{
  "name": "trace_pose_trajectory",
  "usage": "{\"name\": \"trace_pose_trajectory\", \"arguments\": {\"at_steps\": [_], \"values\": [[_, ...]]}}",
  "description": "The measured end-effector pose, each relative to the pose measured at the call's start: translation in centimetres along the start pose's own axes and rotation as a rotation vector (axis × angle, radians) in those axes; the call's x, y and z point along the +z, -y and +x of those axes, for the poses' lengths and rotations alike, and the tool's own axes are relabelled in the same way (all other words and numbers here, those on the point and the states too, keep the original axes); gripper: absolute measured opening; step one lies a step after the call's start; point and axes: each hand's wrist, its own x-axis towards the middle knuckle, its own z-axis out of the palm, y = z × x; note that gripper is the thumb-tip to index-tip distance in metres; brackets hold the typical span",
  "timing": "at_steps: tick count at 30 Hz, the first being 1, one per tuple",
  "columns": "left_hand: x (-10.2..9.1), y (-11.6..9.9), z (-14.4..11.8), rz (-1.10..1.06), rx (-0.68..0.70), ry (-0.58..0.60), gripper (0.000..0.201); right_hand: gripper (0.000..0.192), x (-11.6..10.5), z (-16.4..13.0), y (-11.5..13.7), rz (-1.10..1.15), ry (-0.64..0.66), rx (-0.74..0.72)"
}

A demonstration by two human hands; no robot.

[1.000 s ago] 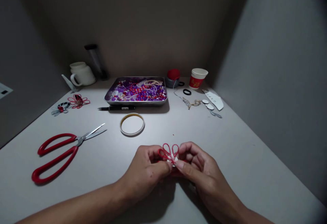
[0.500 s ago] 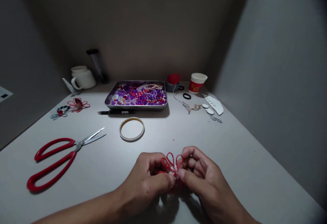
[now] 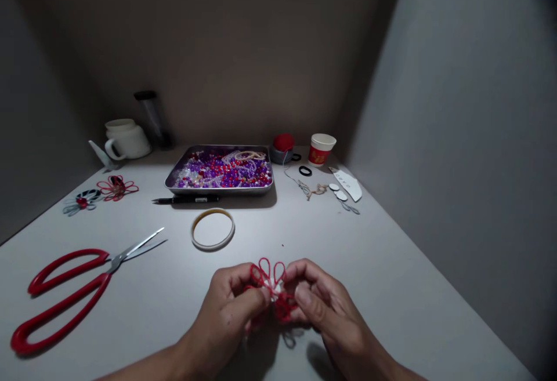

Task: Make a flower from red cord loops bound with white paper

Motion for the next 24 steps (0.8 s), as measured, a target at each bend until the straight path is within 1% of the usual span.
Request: {"name": "trace_pose_trajectory", "arguments": {"at_steps": [2,3,5,7,9,10,12,14,16,20,21,22,23,24], "values": [[-0.4,0.7,0.0,-0.055,0.038,-0.024,0.014,0.032,-0.5,0.2,0.4,-0.08,-0.069,-0.025],[-0.5,1.0,0.0,-0.082,0.048,-0.042,0.014,0.03,-1.0,0.4,0.8,-0.138,-0.139,-0.047],[-0.8,1.5,0.1,-0.138,0.051,-0.092,0.017,0.026,-2.4,0.9,1.9,-0.221,-0.341,-0.135],[-1.0,1.6,0.2,-0.171,0.051,-0.139,0.019,0.019,-4.4,1.5,3.0,-0.207,-0.556,-0.284],[-1.1,1.5,0.2,-0.18,0.053,-0.165,0.019,0.015,-6.6,2.2,3.9,-0.13,-0.726,-0.404],[-1.1,1.4,0.3,-0.175,0.051,-0.167,0.019,0.014,-7.5,2.6,4.1,-0.102,-0.779,-0.428],[-1.0,1.1,0.4,-0.156,0.043,-0.152,0.018,0.014,-8.8,3.3,4.1,-0.066,-0.825,-0.429],[-1.0,0.7,0.4,-0.123,0.035,-0.115,0.019,0.016,-9.0,3.7,3.7,-0.043,-0.794,-0.383],[-0.9,0.3,0.4,-0.081,0.022,-0.077,0.019,0.018,-7.8,3.6,3.1,-0.036,-0.688,-0.306],[-0.6,-0.7,0.4,0.032,-0.016,-0.041,0.019,0.025,-3.6,2.4,2.5,-0.056,-0.36,-0.115],[-0.5,-1.0,0.4,0.062,-0.028,-0.032,0.02,0.026,-2.6,2.1,2.3,-0.066,-0.225,-0.051],[-0.3,-1.2,0.5,0.087,-0.04,-0.022,0.02,0.025,-1.8,1.9,2.1,-0.085,-0.131,0.007],[-0.2,-1.4,0.5,0.111,-0.052,-0.011,0.02,0.025,-1.3,1.8,1.9,-0.113,-0.072,0.049],[-0.2,-1.5,0.6,0.133,-0.062,0.003,0.019,0.024,-0.9,1.7,1.7,-0.138,-0.048,0.075]]}}
